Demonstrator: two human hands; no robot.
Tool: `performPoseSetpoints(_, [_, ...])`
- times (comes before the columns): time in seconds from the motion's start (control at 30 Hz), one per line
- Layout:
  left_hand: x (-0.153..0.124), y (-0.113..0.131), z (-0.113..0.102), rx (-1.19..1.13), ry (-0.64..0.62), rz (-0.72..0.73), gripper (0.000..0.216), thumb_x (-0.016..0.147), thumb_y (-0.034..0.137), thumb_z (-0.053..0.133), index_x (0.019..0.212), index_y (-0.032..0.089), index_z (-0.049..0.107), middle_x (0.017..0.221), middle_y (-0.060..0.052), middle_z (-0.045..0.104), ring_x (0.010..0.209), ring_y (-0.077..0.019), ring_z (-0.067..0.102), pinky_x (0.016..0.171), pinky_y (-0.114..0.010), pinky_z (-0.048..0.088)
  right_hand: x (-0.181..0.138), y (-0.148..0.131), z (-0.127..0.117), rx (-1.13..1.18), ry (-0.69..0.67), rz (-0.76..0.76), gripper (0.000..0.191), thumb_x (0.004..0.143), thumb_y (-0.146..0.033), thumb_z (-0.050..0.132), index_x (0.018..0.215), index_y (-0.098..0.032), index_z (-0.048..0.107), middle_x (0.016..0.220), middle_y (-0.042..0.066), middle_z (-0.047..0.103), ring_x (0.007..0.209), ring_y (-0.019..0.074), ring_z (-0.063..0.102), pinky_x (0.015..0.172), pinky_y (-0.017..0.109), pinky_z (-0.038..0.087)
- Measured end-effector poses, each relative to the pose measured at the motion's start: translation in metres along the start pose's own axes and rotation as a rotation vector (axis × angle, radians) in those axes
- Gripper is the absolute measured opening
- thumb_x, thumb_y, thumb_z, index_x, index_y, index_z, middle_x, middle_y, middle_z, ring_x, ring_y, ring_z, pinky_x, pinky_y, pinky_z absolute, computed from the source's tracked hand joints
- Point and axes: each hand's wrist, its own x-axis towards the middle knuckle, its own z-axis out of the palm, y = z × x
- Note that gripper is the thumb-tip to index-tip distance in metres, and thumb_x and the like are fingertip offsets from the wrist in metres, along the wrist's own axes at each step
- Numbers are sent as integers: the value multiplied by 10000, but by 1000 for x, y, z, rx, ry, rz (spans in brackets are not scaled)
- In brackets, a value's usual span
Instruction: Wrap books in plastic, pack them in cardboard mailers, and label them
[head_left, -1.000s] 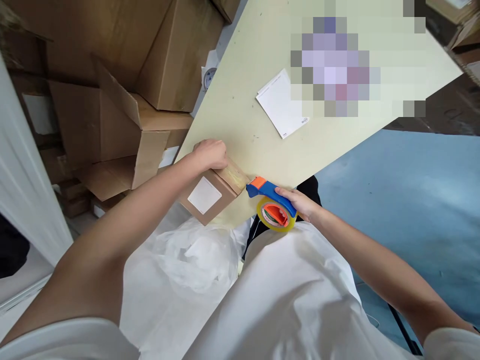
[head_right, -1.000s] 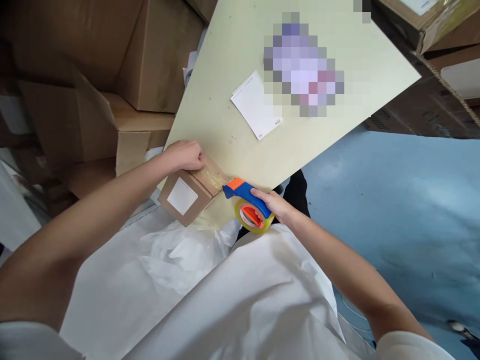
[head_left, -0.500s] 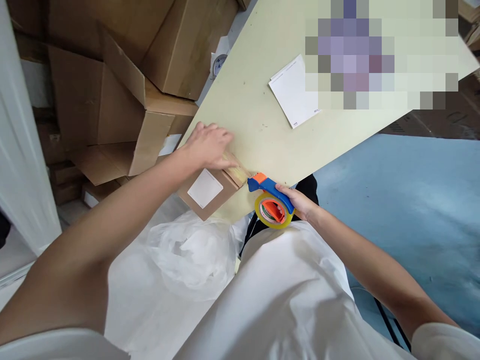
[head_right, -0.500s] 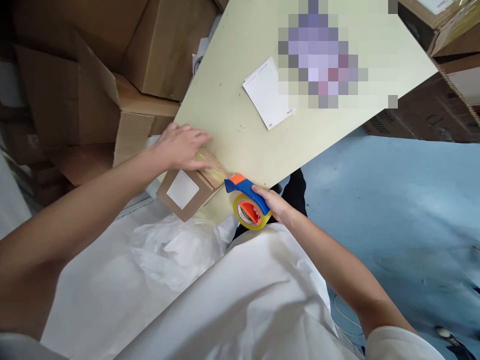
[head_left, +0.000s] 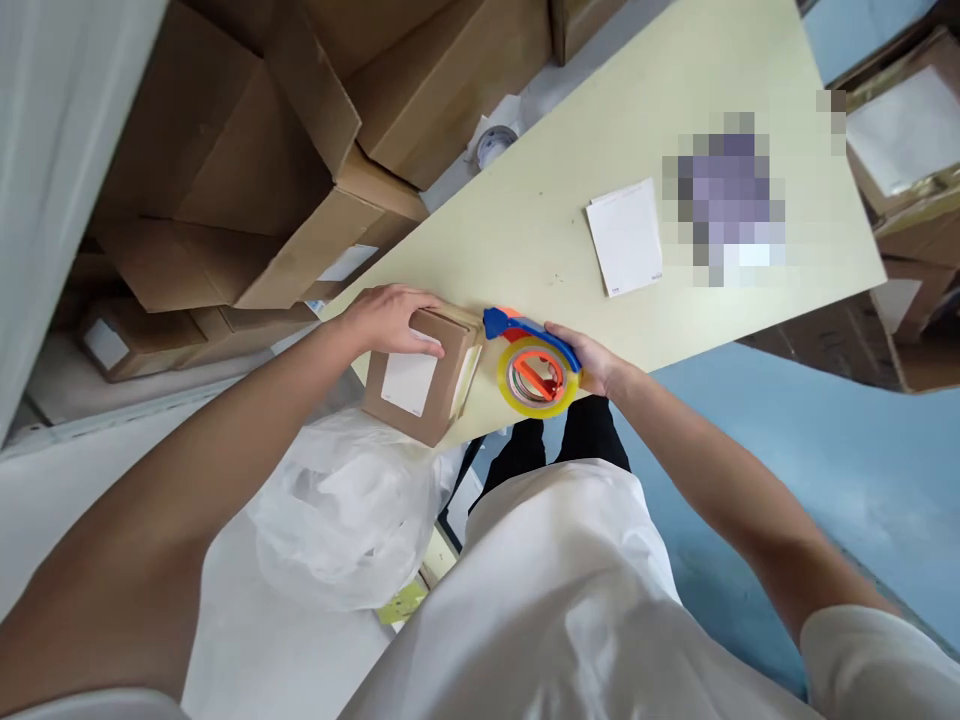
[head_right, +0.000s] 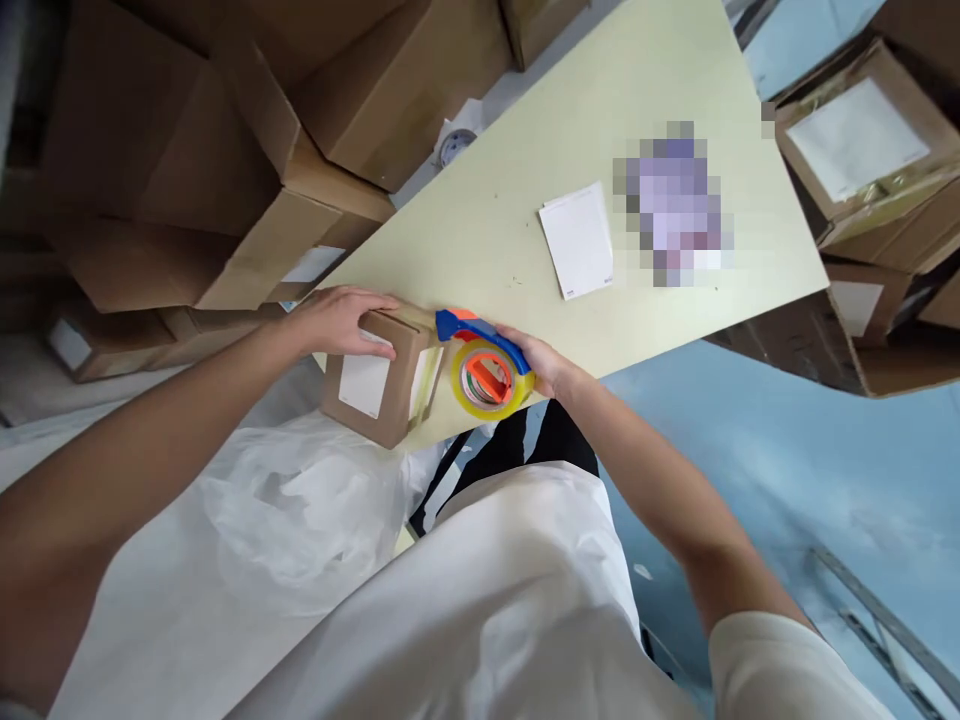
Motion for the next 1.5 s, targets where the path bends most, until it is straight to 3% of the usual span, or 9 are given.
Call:
performPoseSetpoints(0.17, [-4,-4,7,-17,247,-145,708,746,590,572,1330,194,508,1265,-128,586,1183,-325,515,995,-420,356,43,-77,16,-195,-8,-85,422,886,-548,467,967,-161,614,880,72,705,873,235,664,841,422,544])
performPoseSetpoints(0.27, [-8,14,14,-11,360,-88,726,824,518,502,1457,221,305,1496,-130,322,1341,-359,319,1072,-498,224,59,-103,22,-330,36,-164,397,904,-531,452,999,-171,589,892,59,691,877,229,659,838,438,543])
performPoseSetpoints(0.4, [-9,30,16,-19,308,-10,831,782,540,567,1486,300,198,1576,-73,70,1371,-426,162,1074,-565,128,51,-107,26,-441,79,-297,329,921,-463,457,1082,-203,578,962,35,681,936,203,649,857,397,540])
performPoseSetpoints(0.73, [-13,36,13,66,254,-81,811,815,573,510,1483,378,95,1464,-113,237,1278,-426,256,984,-558,237,16,-89,17,-915,59,-333,860,661,-123,678,1427,-325,345,1195,56,604,1018,281,612,847,478,552])
performPoseSetpoints(1.0, [-16,41,15,108,265,-93,810,826,609,454,1484,368,47,1439,-125,268,1280,-430,252,973,-556,249,-52,19,-48,-963,-51,-411,897,652,-158,703,1444,-340,325,1195,59,617,1066,313,612,894,506,524])
performPoseSetpoints(1.13, [-15,41,17,99,276,-98,813,834,614,423,1485,365,6,1447,-129,271,1286,-440,264,968,-578,260,-63,100,-40,-853,39,-495,837,680,-256,695,1435,-332,342,1363,49,509,1195,309,535,1002,514,446])
performPoseSetpoints(1.23, [-16,35,22,47,301,-163,853,825,622,421,1479,376,-68,1475,-126,264,1294,-451,270,960,-597,276,-54,122,-25,-720,150,-529,841,697,-237,649,1455,-288,290,1412,69,462,1226,278,513,1026,474,431])
performPoseSetpoints(1.33, [-25,24,35,-73,313,-350,937,802,640,431,1458,362,-176,1499,-130,264,1299,-440,308,942,-582,325,-40,92,-17,-639,256,-530,894,664,-187,643,1463,-280,254,1327,66,546,1164,255,558,1003,444,460])
performPoseSetpoints(1.5, [-51,21,56,-187,320,-551,1075,755,700,444,1461,237,-221,1558,-181,118,1360,-416,268,973,-562,337,-14,-27,-11,-739,208,-452,858,613,-154,648,1415,-297,377,1217,24,631,1093,270,592,927,442,515])
